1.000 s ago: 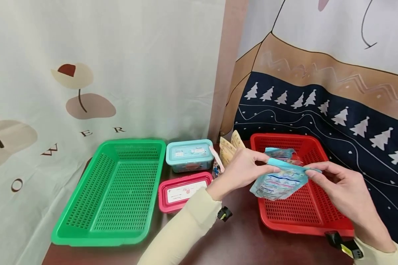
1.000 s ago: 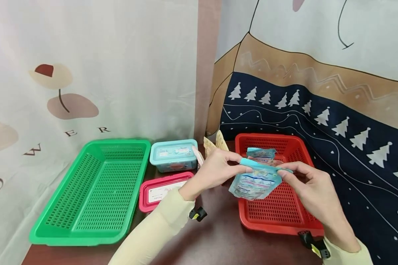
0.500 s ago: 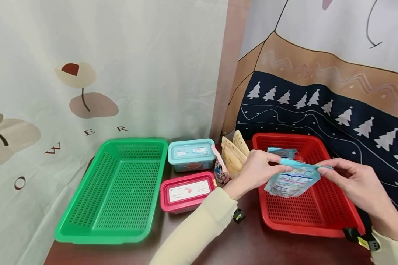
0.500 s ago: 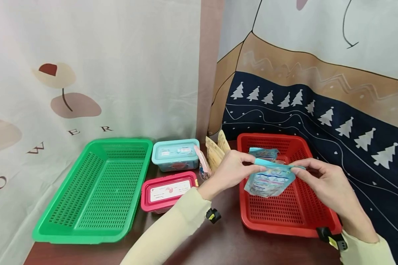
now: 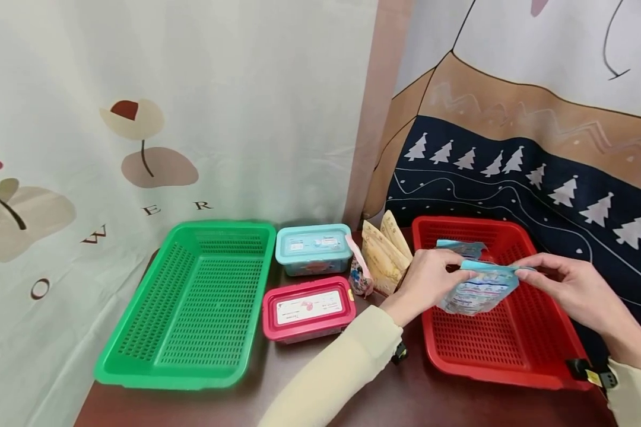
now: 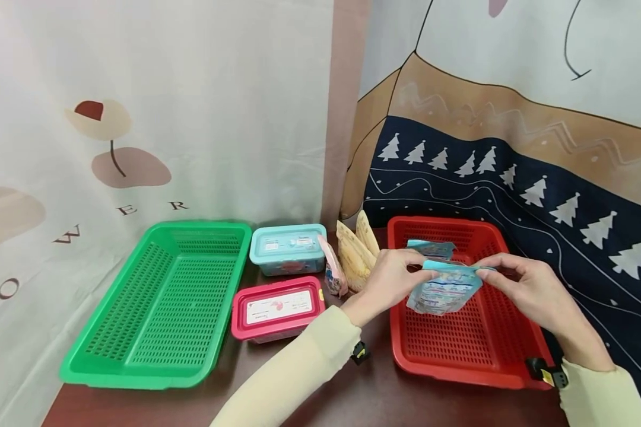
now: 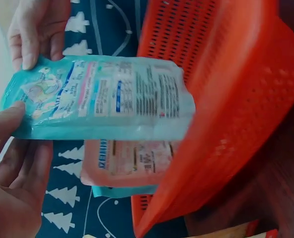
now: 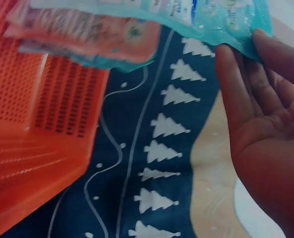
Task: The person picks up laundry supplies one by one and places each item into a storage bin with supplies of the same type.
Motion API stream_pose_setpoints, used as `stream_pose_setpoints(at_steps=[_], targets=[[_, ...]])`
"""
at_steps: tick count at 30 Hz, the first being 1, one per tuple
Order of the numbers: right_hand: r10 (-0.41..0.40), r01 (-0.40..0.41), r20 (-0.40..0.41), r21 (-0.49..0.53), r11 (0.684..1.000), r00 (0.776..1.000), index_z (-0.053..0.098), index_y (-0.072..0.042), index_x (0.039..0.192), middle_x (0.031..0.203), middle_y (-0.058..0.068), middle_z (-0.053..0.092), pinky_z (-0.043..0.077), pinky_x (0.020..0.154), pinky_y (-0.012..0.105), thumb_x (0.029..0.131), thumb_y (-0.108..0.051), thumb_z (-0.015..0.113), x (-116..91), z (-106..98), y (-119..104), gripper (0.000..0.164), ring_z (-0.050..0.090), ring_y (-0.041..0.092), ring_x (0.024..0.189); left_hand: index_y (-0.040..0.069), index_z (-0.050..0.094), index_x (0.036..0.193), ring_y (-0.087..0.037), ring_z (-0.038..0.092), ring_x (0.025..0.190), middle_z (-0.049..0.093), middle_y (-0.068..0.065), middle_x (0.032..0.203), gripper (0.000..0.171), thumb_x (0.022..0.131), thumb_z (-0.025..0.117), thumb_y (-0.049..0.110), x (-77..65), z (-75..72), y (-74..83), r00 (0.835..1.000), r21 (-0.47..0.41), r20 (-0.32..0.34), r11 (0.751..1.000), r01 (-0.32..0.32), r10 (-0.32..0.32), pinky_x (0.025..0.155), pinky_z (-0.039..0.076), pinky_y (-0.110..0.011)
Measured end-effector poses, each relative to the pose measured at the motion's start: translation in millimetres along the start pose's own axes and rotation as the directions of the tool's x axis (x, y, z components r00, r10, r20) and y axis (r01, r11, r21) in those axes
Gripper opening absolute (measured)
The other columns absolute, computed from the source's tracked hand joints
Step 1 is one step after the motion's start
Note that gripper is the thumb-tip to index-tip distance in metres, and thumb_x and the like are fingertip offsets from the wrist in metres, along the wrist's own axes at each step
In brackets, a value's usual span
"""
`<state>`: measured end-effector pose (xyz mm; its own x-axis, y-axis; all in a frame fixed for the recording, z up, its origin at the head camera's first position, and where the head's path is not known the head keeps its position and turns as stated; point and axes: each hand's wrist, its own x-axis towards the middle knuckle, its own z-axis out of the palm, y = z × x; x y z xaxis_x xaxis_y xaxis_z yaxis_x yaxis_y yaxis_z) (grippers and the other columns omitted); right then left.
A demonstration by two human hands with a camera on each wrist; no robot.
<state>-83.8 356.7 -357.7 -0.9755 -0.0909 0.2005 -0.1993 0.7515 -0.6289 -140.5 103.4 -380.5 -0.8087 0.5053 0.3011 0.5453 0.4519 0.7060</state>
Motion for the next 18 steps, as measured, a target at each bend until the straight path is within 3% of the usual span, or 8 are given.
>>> stream_pose_setpoints(at_steps=[5, 11, 18], targets=[[-0.006, 0.006, 0.041, 0.005, 1.0, 0.999, 0.075, -0.01, 0.11, 0.092, 0.0, 0.073, 0.048, 0.059, 0.024, 0.101, -0.014, 0.069, 4.4, 4.4, 10.3, 0.012, 0.057, 0.013, 0.075, 0.022, 0.08, 0.115, 0.008, 0.053, 0.073, 0.076, 0.012, 0.103, 0.023, 0.094, 0.078, 0.032, 1.3, 8.0, -1.9, 1.0, 0.132, 0.027, 0.991, -0.002, -0.002, 0.061, 0.039, -0.006], [-0.025, 0.027, 0.106, -0.018, 0.999, 0.994, 0.076, -0.012, 0.108, 0.089, -0.002, 0.07, 0.045, 0.056, 0.024, 0.099, -0.012, 0.07, 9.7, 8.7, 19.3, 0.011, 0.054, 0.012, 0.076, 0.023, 0.081, 0.111, 0.006, 0.056, 0.074, 0.076, 0.012, 0.103, 0.017, 0.095, 0.077, 0.028, 3.1, 15.3, -10.3, 1.0, 0.186, 0.023, 0.983, 0.013, -0.017, 0.064, 0.041, -0.006], [-0.015, 0.021, 0.187, -0.028, 0.999, 0.982, 0.077, -0.012, 0.106, 0.085, -0.001, 0.066, 0.039, 0.052, 0.027, 0.097, -0.009, 0.072, 16.1, 17.3, 23.2, 0.011, 0.051, 0.013, 0.072, 0.023, 0.082, 0.106, 0.005, 0.06, 0.078, 0.076, 0.013, 0.098, 0.011, 0.097, 0.075, 0.024, 3.4, 23.3, -22.2, 1.0, 0.268, 0.015, 0.963, -0.01, 0.007, 0.067, 0.045, -0.008]])
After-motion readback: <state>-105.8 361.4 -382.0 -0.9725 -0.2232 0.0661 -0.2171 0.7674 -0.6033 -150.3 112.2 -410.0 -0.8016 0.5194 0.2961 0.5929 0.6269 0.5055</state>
